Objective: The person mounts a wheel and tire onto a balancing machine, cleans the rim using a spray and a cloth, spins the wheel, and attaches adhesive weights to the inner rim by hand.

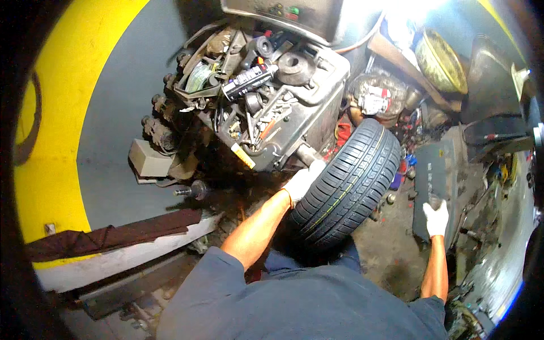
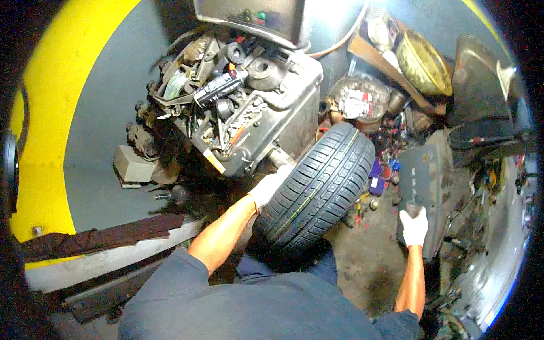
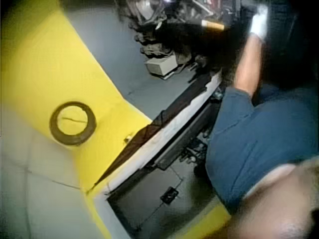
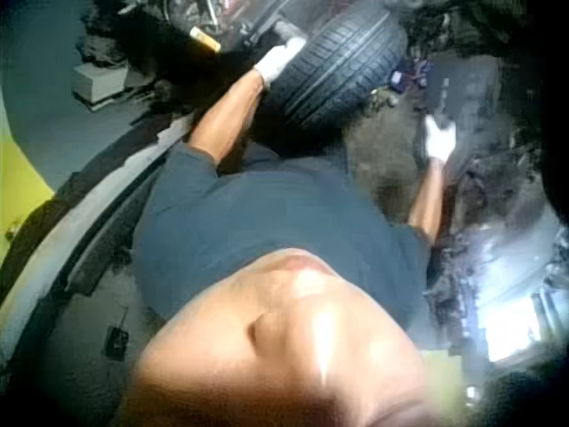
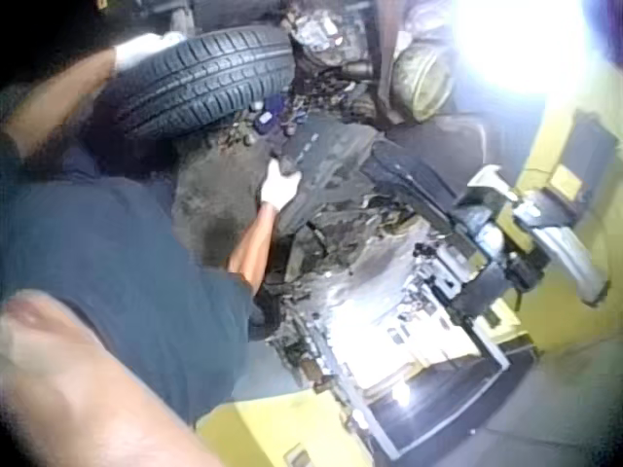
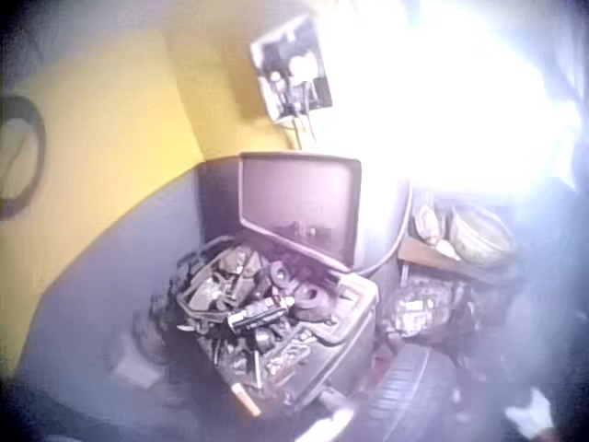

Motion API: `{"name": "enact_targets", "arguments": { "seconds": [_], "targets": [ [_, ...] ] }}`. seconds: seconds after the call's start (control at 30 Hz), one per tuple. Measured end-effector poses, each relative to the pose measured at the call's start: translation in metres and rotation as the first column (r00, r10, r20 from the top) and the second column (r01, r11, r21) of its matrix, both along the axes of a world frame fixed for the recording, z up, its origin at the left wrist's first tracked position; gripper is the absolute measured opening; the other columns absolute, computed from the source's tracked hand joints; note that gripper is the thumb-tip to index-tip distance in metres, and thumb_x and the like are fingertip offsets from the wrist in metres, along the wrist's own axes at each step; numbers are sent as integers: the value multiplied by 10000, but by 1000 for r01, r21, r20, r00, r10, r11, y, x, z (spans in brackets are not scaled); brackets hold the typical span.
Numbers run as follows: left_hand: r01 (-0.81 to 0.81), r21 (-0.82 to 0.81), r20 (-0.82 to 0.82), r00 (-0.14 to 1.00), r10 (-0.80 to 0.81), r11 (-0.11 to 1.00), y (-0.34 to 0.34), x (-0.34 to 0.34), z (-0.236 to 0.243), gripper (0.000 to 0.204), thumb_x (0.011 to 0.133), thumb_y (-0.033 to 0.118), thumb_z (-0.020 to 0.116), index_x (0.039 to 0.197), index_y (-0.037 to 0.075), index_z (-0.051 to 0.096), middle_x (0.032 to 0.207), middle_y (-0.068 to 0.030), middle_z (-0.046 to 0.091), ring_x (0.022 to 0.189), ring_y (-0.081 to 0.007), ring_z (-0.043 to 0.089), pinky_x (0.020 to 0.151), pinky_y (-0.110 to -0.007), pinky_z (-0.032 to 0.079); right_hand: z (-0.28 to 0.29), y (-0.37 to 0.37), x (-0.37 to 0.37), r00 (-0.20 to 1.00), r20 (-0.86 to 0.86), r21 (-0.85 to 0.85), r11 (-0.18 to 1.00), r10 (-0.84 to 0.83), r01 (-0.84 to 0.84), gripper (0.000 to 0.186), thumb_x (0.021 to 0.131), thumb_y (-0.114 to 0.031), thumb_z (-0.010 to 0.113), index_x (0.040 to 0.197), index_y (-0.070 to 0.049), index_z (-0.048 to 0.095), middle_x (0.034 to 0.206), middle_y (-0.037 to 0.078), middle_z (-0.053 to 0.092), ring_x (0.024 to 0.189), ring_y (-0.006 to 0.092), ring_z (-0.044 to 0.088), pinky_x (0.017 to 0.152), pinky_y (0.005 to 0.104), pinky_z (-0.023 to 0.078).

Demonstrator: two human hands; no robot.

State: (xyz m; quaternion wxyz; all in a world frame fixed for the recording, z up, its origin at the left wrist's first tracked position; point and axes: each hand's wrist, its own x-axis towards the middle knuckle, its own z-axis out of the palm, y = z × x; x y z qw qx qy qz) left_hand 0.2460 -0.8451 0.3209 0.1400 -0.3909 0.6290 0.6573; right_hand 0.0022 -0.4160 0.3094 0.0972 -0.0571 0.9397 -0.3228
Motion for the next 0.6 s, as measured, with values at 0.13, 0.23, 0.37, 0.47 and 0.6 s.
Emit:
{"name": "enact_targets", "arguments": {
  "seconds": [0.13,0.23,0.37,0.47,0.6],
  "targets": [
    [106,-104,186,979,-86,989,-8,10,-2,753,994,605,407,1204,-70,666,1098,-209,728,1061,-272,667,902,-393,498,172,-279,15,775,-158,-21,782,612,-622,482,761,-400,774,1066,-49,646,1013,176,680,969,345,661,875,398,516],
    [-52,-7,7,999,52,999,-4,13,-32,609,992,486,518,1254,-52,630,1187,-172,696,1087,-266,640,923,-394,482,165,-432,25,455,21,140,448,890,-883,620,799,-567,658,1150,-57,697,1129,217,684,1052,349,653,936,408,491],
    [-169,-58,-159,974,158,984,-16,2,-71,557,980,410,598,1354,-2,564,1227,-167,656,1123,-268,610,943,-399,478,116,-523,37,799,-105,-103,792,592,-601,579,868,-539,603,1074,-14,735,1040,208,727,915,353,679,858,440,503],
    [-227,-261,-133,971,198,938,-7,18,-91,563,1022,442,523,1332,-24,587,1270,-184,647,1175,-303,607,994,-385,469,108,-495,22,800,-30,-489,689,600,-535,531,902,-506,642,956,17,716,906,157,727,717,282,645,742,410,484],
    [-353,-527,-404,905,137,773,13,19,40,473,1002,407,554,1196,-22,600,1098,-265,687,972,-436,674,830,-464,522,146,-358,80,424,113,-148,438,898,-887,642,903,-500,626,1323,-17,579,1276,198,647,1179,337,617,1041,382,453]
  ]
}}
